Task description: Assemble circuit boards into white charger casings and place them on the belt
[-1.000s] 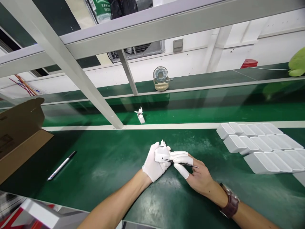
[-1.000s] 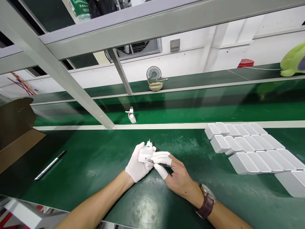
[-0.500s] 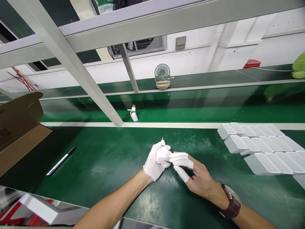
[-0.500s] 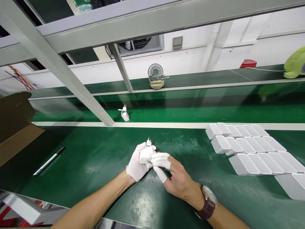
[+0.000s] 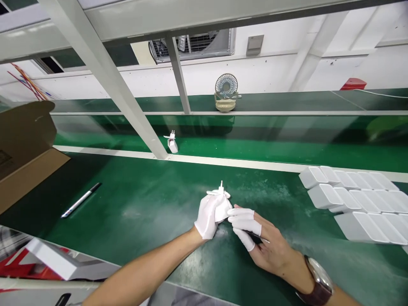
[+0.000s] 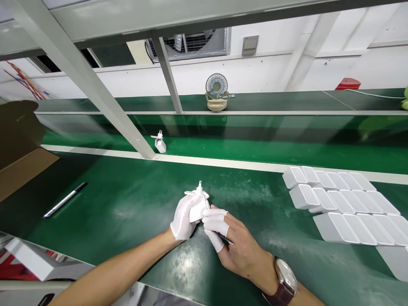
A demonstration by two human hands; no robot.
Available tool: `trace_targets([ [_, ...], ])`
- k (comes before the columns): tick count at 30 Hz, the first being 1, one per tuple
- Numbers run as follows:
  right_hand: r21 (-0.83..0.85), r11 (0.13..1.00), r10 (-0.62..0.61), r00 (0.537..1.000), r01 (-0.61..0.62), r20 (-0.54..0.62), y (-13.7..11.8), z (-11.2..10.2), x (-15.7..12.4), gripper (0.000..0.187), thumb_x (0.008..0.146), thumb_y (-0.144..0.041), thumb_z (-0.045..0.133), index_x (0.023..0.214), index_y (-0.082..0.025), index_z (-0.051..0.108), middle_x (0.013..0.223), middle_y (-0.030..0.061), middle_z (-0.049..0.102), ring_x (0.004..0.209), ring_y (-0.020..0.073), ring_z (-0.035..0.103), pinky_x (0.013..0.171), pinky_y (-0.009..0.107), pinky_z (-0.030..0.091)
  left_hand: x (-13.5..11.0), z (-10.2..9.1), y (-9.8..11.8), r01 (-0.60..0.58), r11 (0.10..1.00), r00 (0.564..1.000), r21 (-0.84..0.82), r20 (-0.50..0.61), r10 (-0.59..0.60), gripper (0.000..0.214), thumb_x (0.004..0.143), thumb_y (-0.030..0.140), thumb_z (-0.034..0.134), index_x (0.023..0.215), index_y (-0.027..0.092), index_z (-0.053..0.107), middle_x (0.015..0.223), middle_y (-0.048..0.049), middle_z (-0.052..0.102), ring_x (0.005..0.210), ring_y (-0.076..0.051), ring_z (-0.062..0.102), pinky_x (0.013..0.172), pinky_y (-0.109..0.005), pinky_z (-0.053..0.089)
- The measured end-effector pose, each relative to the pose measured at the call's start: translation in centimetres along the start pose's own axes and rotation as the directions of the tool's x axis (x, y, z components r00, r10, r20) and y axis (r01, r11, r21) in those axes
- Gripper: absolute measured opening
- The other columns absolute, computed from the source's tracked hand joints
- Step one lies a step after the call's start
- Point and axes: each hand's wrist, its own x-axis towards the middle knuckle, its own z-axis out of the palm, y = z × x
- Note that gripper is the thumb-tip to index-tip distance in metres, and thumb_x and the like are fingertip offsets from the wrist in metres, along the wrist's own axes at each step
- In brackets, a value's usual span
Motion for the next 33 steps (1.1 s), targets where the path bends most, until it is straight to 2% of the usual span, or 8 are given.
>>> trace_targets([
  [3,0.007,0.999,0.047,0.999,-0.047,0.009,-0.1,0.1,-0.2,0.049,0.089,-0.001,0.058,0.132,-0.024,0.056,0.122,0.0108,0.069,0.125,0.0285,0.06,0.104,0.049,0.054,0.1,-0.1,-0.3,-0.05,0.999,0.999,0.019,-0.004,0.05,0.033,0.07,0.039,0.076,0.082,0.009,0.072,0.065,-0.0027,0.06,0.056,-0.012,0.054,0.052,-0.022,0.039],
  [8,0.061,0.988,0.143,0.99,-0.142,-0.008,-0.3,0.2,-0.4,0.048,0.089,-0.001,0.058,0.13,-0.026,0.058,0.125,0.011,0.067,0.125,0.0286,0.06,0.098,0.044,0.055,0.0,-0.2,-0.6,-0.004,1.0,0.999,0.002,0.034,0.003,0.031,0.074,0.042,0.073,0.085,0.013,0.069,0.063,-0.0047,0.064,0.058,-0.02,0.062,0.056,-0.03,0.047],
  [16,0.053,0.985,0.165,0.986,-0.165,-0.002,0.6,0.4,-0.2,0.046,0.088,0.001,0.057,0.124,-0.026,0.061,0.12,0.0122,0.068,0.12,0.0306,0.061,0.091,0.044,0.056,-0.3,1.4,-0.3,0.088,0.996,0.994,-0.033,-0.067,-0.09,0.029,0.064,0.033,0.08,0.081,0.014,0.065,0.053,0.0008,0.058,0.045,-0.011,0.048,0.044,-0.022,0.033],
  [21,0.123,0.983,0.14,0.989,-0.134,-0.042,1.0,-0.9,1.0,0.036,0.086,-0.001,0.062,0.112,-0.025,0.067,0.111,0.0103,0.071,0.114,0.0302,0.065,0.085,0.043,0.058,0.7,1.2,0.2,0.088,0.99,0.996,-0.108,0.024,-0.086,0.031,0.068,0.035,0.079,0.084,0.011,0.067,0.058,-0.0022,0.062,0.044,-0.01,0.05,0.04,-0.02,0.034],
  [23,0.219,0.96,0.207,0.968,-0.173,-0.143,0.9,-1.8,1.5,0.027,0.088,-0.004,0.064,0.104,-0.025,0.069,0.105,0.0081,0.074,0.105,0.0274,0.069,0.087,0.043,0.06,1.4,0.7,1.0,0.192,0.956,0.979,-0.222,0.107,-0.172,0.034,0.076,0.042,0.072,0.085,0.01,0.066,0.061,-0.0053,0.064,0.04,-0.01,0.05,0.034,-0.02,0.028],
  [26,0.286,0.921,0.337,0.907,-0.263,-0.252,1.2,-2.8,1.6,0.017,0.092,-0.011,0.064,0.099,-0.024,0.073,0.101,0.0061,0.075,0.098,0.0233,0.072,0.088,0.038,0.062,2.0,-0.2,2.2,0.392,0.829,0.917,-0.399,0.238,-0.319,0.039,0.087,0.047,0.056,0.085,0.009,0.065,0.065,-0.0083,0.064,0.045,-0.014,0.057,0.03,-0.018,0.022],
  [30,0.337,0.871,0.45,0.858,-0.358,-0.25,2.1,-2.7,1.1,0.013,0.093,-0.019,0.066,0.1,-0.024,0.076,0.102,0.006,0.075,0.097,0.0215,0.072,0.09,0.035,0.062,1.9,-0.7,3.1,0.47,0.731,0.883,-0.495,0.275,-0.381,0.045,0.094,0.048,0.045,0.084,0.008,0.063,0.068,-0.0116,0.064,0.055,-0.017,0.063,0.032,-0.015,0.024],
  [33,0.413,0.835,0.479,0.85,-0.363,-0.221,2.5,-2.3,0.7,0.014,0.093,-0.021,0.067,0.104,-0.024,0.075,0.103,0.0066,0.075,0.096,0.0231,0.073,0.09,0.038,0.063,1.7,-0.6,3.2,0.481,0.706,0.877,-0.519,0.287,-0.386,0.047,0.095,0.049,0.043,0.083,0.008,0.063,0.069,-0.012,0.063,0.054,-0.016,0.061,0.032,-0.015,0.023],
])
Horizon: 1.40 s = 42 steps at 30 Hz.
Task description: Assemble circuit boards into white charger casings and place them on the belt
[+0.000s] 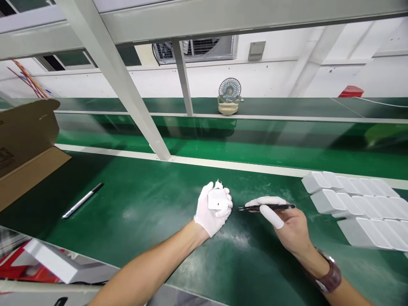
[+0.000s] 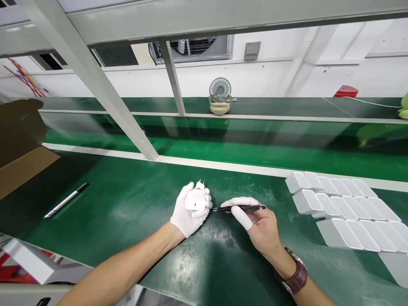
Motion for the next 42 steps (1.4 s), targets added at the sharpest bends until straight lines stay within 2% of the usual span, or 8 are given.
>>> trace_targets([
  [5,0.028,0.999,-0.014,1.0,0.015,-0.016,-0.3,0.7,-0.2,0.015,0.093,-0.021,0.067,0.106,-0.024,0.074,0.107,0.0072,0.075,0.093,0.0244,0.075,0.088,0.04,0.064,0.0,0.0,0.0,-0.003,1.0,1.0,-0.012,0.005,0.003,0.048,0.096,0.05,0.043,0.084,0.007,0.063,0.07,-0.0126,0.063,0.054,-0.015,0.059,0.032,-0.015,0.023],
  [9,-0.13,0.981,-0.155,0.982,0.142,-0.103,-0.2,1.5,-0.3,0.024,0.097,-0.016,0.058,0.117,-0.026,0.069,0.128,0.0085,0.066,0.103,0.023,0.073,0.1,0.042,0.059,0.1,-0.2,-0.3,0.03,1.0,0.999,-0.002,0.025,-0.03,0.046,0.095,0.051,0.048,0.088,0.007,0.064,0.074,-0.0124,0.064,0.059,-0.016,0.061,0.034,-0.015,0.028],
  [13,-0.35,0.877,-0.321,0.944,0.329,0.084,0.7,1.9,-0.5,0.041,0.096,-0.014,0.059,0.135,-0.026,0.056,0.143,0.0117,0.053,0.129,0.0265,0.057,0.112,0.049,0.048,0.1,-0.3,-1.6,0.101,0.994,0.993,0.031,0.06,-0.102,0.047,0.095,0.052,0.054,0.095,0.007,0.065,0.079,-0.0103,0.065,0.062,-0.015,0.062,0.037,-0.017,0.036],
  [17,-0.478,0.802,-0.302,0.934,0.357,0.19,0.7,2.5,-0.9,0.057,0.089,-0.021,0.071,0.141,-0.024,0.048,0.147,0.0135,0.048,0.136,0.0281,0.05,0.112,0.048,0.048,-0.2,0.0,-3.0,0.103,0.99,0.993,0.101,0.046,-0.108,0.043,0.095,0.049,0.057,0.105,0.009,0.066,0.082,-0.0083,0.067,0.067,-0.015,0.065,0.05,-0.02,0.051],
  [22,-0.518,0.788,-0.328,0.939,0.333,0.105,-0.1,3.1,-0.8,0.046,0.093,-0.016,0.063,0.137,-0.024,0.052,0.143,0.0123,0.052,0.132,0.0264,0.053,0.111,0.047,0.049,-0.4,0.7,-3.1,0.073,0.997,0.997,0.004,-0.023,-0.073,0.028,0.097,0.035,0.058,0.109,0.011,0.065,0.089,-0.006,0.07,0.078,-0.013,0.069,0.072,-0.021,0.059],
  [28,-0.501,0.803,-0.377,0.926,0.324,-0.005,0.3,2.4,-0.1,0.042,0.092,-0.012,0.061,0.132,-0.023,0.057,0.138,0.0132,0.057,0.13,0.0284,0.055,0.109,0.05,0.049,0.3,0.2,-2.7,0.084,0.983,0.996,0.16,-0.033,-0.08,0.044,0.096,0.052,0.052,0.093,0.01,0.065,0.072,-0.0077,0.065,0.06,-0.019,0.067,0.036,-0.019,0.041],
  [34,-0.503,0.787,-0.349,0.93,0.357,0.115,-0.1,2.9,-0.6,0.046,0.092,-0.014,0.062,0.136,-0.024,0.053,0.141,0.0117,0.054,0.13,0.0255,0.055,0.109,0.045,0.05,0.1,0.2,-3.0,0.067,0.996,0.997,0.063,0.02,-0.068,0.033,0.096,0.044,0.057,0.104,0.013,0.063,0.08,-0.0036,0.066,0.061,-0.011,0.063,0.046,-0.019,0.049],
  [42,-0.51,0.746,-0.357,0.904,0.428,0.237,-0.4,3.1,-1.0,0.04,0.092,-0.01,0.058,0.13,-0.021,0.056,0.135,0.0154,0.058,0.123,0.0258,0.06,0.099,0.042,0.056,-0.5,0.8,-3.7,-0.013,0.974,0.999,0.225,0.043,0.003,0.031,0.095,0.043,0.06,0.098,0.013,0.066,0.086,-0.0054,0.066,0.08,-0.015,0.067,0.074,-0.026,0.057],
])
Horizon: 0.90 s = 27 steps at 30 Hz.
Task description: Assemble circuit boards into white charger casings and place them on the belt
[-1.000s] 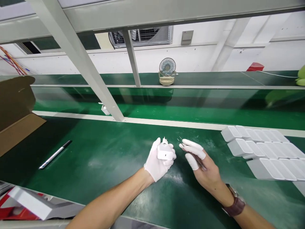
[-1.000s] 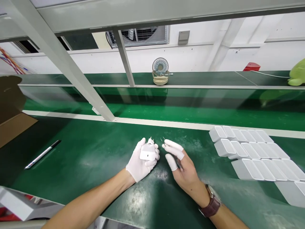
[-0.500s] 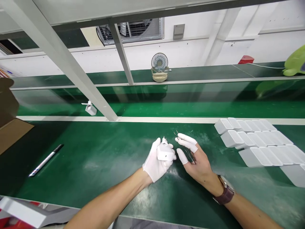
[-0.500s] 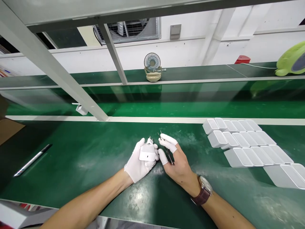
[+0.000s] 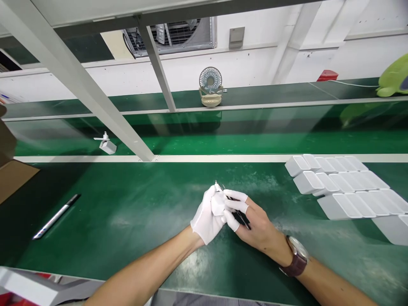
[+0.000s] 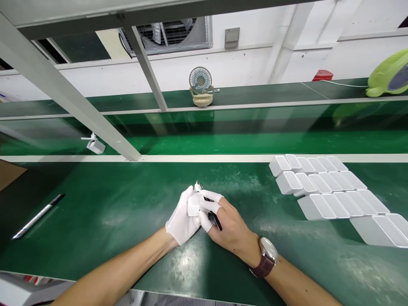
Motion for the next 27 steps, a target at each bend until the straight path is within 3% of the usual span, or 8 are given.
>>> trace_targets([
  [3,-0.056,0.997,-0.047,0.999,0.048,0.026,0.2,0.0,-0.1,0.043,0.093,-0.011,0.058,0.134,-0.022,0.054,0.128,0.015,0.062,0.118,0.0267,0.062,0.095,0.045,0.058,0.0,0.2,-0.3,-0.018,0.999,0.999,0.047,-0.051,0.02,0.035,0.094,0.046,0.059,0.093,0.012,0.066,0.088,-0.0072,0.067,0.083,-0.016,0.067,0.076,-0.026,0.057],
  [7,-0.073,0.988,-0.138,0.99,0.139,0.015,0.6,0.2,0.1,0.049,0.091,-0.006,0.058,0.137,-0.023,0.053,0.121,0.0148,0.066,0.112,0.0269,0.064,0.09,0.045,0.059,0.1,0.3,-0.4,-0.043,0.998,0.995,0.036,-0.09,0.046,0.032,0.094,0.042,0.059,0.088,0.012,0.065,0.083,-0.0062,0.066,0.074,-0.014,0.066,0.066,-0.023,0.056],
  [12,0.084,0.996,0.014,0.994,-0.004,-0.112,0.8,0.2,0.6,0.039,0.092,-0.007,0.057,0.127,-0.024,0.061,0.125,0.0117,0.066,0.116,0.0248,0.064,0.094,0.043,0.058,0.2,-0.2,0.2,-0.025,0.984,0.994,-0.176,-0.112,0.006,0.021,0.095,0.034,0.061,0.094,0.013,0.063,0.078,-0.0015,0.065,0.071,-0.011,0.066,0.065,-0.02,0.057],
  [14,0.102,0.994,0.045,0.986,-0.028,-0.161,0.8,0.1,0.7,0.036,0.091,-0.007,0.058,0.123,-0.024,0.063,0.124,0.0111,0.066,0.116,0.0252,0.064,0.095,0.043,0.058,0.4,-0.5,0.5,0.011,0.983,0.994,-0.184,-0.102,-0.03,0.025,0.095,0.038,0.06,0.093,0.013,0.063,0.074,-0.0019,0.064,0.064,-0.012,0.065,0.054,-0.02,0.054],
  [17,0.103,0.995,0.036,0.98,-0.016,-0.193,0.8,-0.1,0.7,0.036,0.09,-0.005,0.059,0.12,-0.024,0.064,0.122,0.0109,0.067,0.113,0.0254,0.065,0.093,0.044,0.059,0.7,-0.9,0.8,0.05,0.989,0.998,-0.141,-0.035,-0.056,0.037,0.096,0.047,0.054,0.091,0.012,0.063,0.07,-0.0039,0.061,0.056,-0.013,0.061,0.039,-0.02,0.043],
  [27,0.134,0.99,-0.024,0.981,0.05,-0.192,0.3,-0.5,0.3,0.054,0.086,0.001,0.062,0.132,-0.026,0.059,0.128,0.0111,0.065,0.117,0.0267,0.064,0.095,0.045,0.059,0.9,-1.0,0.9,0.028,0.989,1.0,-0.147,0.004,-0.027,0.04,0.098,0.047,0.049,0.089,0.011,0.063,0.068,-0.0039,0.06,0.051,-0.011,0.056,0.041,-0.019,0.042],
])
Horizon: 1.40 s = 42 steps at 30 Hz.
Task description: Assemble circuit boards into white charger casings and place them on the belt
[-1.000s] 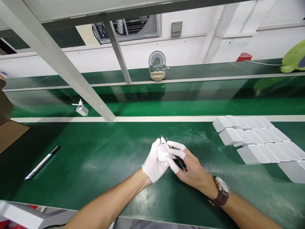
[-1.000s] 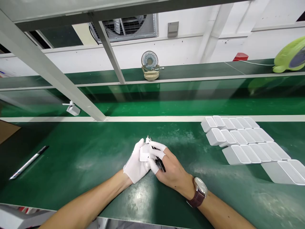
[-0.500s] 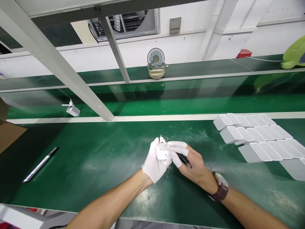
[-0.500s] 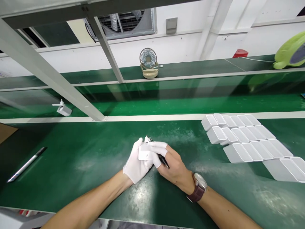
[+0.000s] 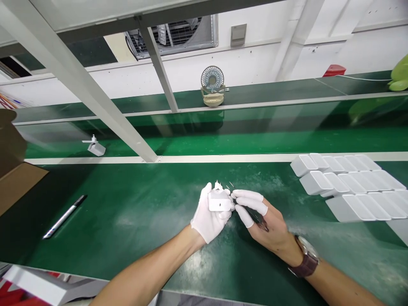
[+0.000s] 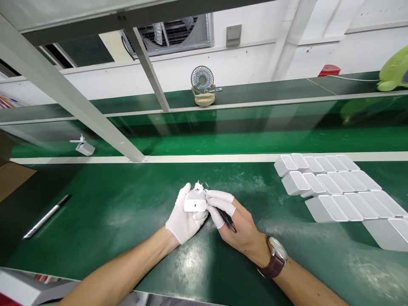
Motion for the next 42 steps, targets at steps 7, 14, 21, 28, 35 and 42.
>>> trace_targets([
  [7,0.091,0.996,-0.002,0.999,-0.002,0.039,-0.5,-0.6,0.2,0.055,0.089,0.003,0.056,0.135,-0.026,0.06,0.143,0.0118,0.054,0.124,0.0277,0.061,0.103,0.048,0.056,0.2,-0.2,0.3,-0.037,0.999,0.999,-0.016,0.036,0.038,0.038,0.098,0.047,0.05,0.093,0.012,0.063,0.072,-0.0044,0.062,0.055,-0.012,0.059,0.042,-0.019,0.042],
  [14,-0.041,0.998,0.054,0.993,-0.05,0.106,0.2,-0.8,-0.5,0.055,0.095,-0.007,0.053,0.146,-0.026,0.049,0.137,0.0118,0.06,0.127,0.0269,0.059,0.106,0.044,0.053,-0.1,0.1,0.3,0.02,0.999,1.0,-0.034,-0.017,-0.021,0.044,0.095,0.052,0.054,0.095,0.009,0.064,0.078,-0.0103,0.063,0.065,-0.017,0.062,0.041,-0.018,0.04],
  [21,-0.046,0.985,0.175,0.953,-0.169,0.246,0.3,-1.2,-0.6,0.056,0.102,-0.014,0.04,0.156,-0.025,0.032,0.154,0.0093,0.044,0.141,0.0252,0.044,0.121,0.047,0.035,-0.1,0.4,0.4,0.01,1.0,0.999,-0.026,-0.048,-0.011,0.044,0.095,0.052,0.052,0.094,0.01,0.064,0.081,-0.0107,0.063,0.065,-0.016,0.06,0.041,-0.018,0.038],
  [28,-0.042,0.946,0.324,0.924,-0.323,0.203,1.0,-0.8,-0.9,0.057,0.103,-0.02,0.039,0.158,-0.027,0.024,0.126,0.009,0.06,0.118,0.0209,0.059,0.11,0.042,0.046,-0.1,0.4,0.5,-0.016,1.0,0.997,0.023,-0.07,0.018,0.047,0.095,0.054,0.051,0.095,0.008,0.064,0.079,-0.0102,0.061,0.068,-0.017,0.063,0.042,-0.017,0.038],
  [35,-0.022,0.967,0.256,0.955,-0.255,0.15,0.1,-0.8,0.2,0.047,0.102,-0.016,0.045,0.147,-0.028,0.048,0.101,0.0069,0.059,0.089,0.0188,0.059,0.08,0.035,0.053,-0.1,0.1,0.5,-0.014,1.0,0.999,0.007,-0.034,0.014,0.045,0.095,0.053,0.053,0.096,0.01,0.064,0.078,-0.0079,0.06,0.066,-0.016,0.062,0.044,-0.018,0.042],
  [42,-0.102,0.994,0.065,0.981,-0.047,0.18,0.6,0.0,-0.6,0.052,0.095,-0.004,0.053,0.143,-0.027,0.051,0.114,0.0107,0.06,0.098,0.0195,0.062,0.08,0.034,0.055,-0.2,-0.1,0.3,-0.012,1.0,0.998,0.007,-0.054,0.013,0.041,0.094,0.05,0.057,0.099,0.01,0.064,0.083,-0.0084,0.063,0.062,-0.011,0.06,0.047,-0.018,0.046],
])
